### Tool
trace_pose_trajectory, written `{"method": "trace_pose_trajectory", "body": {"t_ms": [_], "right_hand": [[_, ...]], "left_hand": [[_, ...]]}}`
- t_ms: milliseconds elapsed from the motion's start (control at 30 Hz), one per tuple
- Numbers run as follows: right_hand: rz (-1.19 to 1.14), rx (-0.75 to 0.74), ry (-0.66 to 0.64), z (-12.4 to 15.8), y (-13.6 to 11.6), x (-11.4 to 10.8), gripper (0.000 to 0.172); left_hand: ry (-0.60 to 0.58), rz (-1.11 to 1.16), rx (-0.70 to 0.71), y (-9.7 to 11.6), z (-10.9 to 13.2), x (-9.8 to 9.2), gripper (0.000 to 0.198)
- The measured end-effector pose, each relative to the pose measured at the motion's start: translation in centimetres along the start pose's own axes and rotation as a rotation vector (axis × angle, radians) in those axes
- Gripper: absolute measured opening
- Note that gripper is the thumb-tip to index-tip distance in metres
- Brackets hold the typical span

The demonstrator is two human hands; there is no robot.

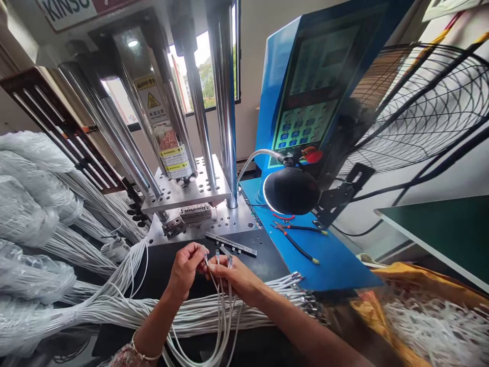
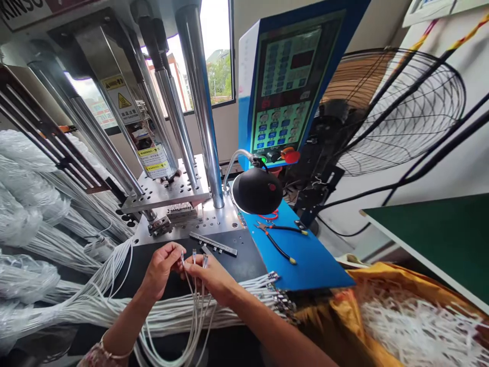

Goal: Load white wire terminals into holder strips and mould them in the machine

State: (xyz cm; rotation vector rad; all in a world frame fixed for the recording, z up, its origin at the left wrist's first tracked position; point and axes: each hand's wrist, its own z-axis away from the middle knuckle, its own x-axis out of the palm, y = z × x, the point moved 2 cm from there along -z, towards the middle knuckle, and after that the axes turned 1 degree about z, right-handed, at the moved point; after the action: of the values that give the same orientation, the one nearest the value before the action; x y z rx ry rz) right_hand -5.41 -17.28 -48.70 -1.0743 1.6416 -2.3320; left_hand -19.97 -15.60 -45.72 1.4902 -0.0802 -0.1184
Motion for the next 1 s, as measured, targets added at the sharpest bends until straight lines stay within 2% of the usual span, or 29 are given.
{"method": "trace_pose_trajectory", "body": {"t_ms": [133,300,500,700,1000], "right_hand": [[-0.064,0.012,-0.023,-0.2,0.0,-0.1,0.038],[-0.116,0.055,0.028,-0.6,0.4,0.1,0.032],[-0.227,0.184,0.034,-0.6,0.8,-0.1,0.020],[-0.275,0.226,0.039,-0.7,0.9,-0.3,0.027],[-0.320,0.230,0.042,-0.7,0.9,-0.3,0.022]], "left_hand": [[0.003,-0.033,0.012,-0.4,0.5,0.1,0.029],[-0.020,-0.097,0.042,-0.4,0.5,0.1,0.028],[-0.037,-0.064,0.055,-0.8,0.5,0.4,0.029],[-0.033,-0.101,0.038,-0.5,0.6,0.6,0.028],[0.002,-0.139,0.041,-0.8,0.4,0.8,0.030]]}}
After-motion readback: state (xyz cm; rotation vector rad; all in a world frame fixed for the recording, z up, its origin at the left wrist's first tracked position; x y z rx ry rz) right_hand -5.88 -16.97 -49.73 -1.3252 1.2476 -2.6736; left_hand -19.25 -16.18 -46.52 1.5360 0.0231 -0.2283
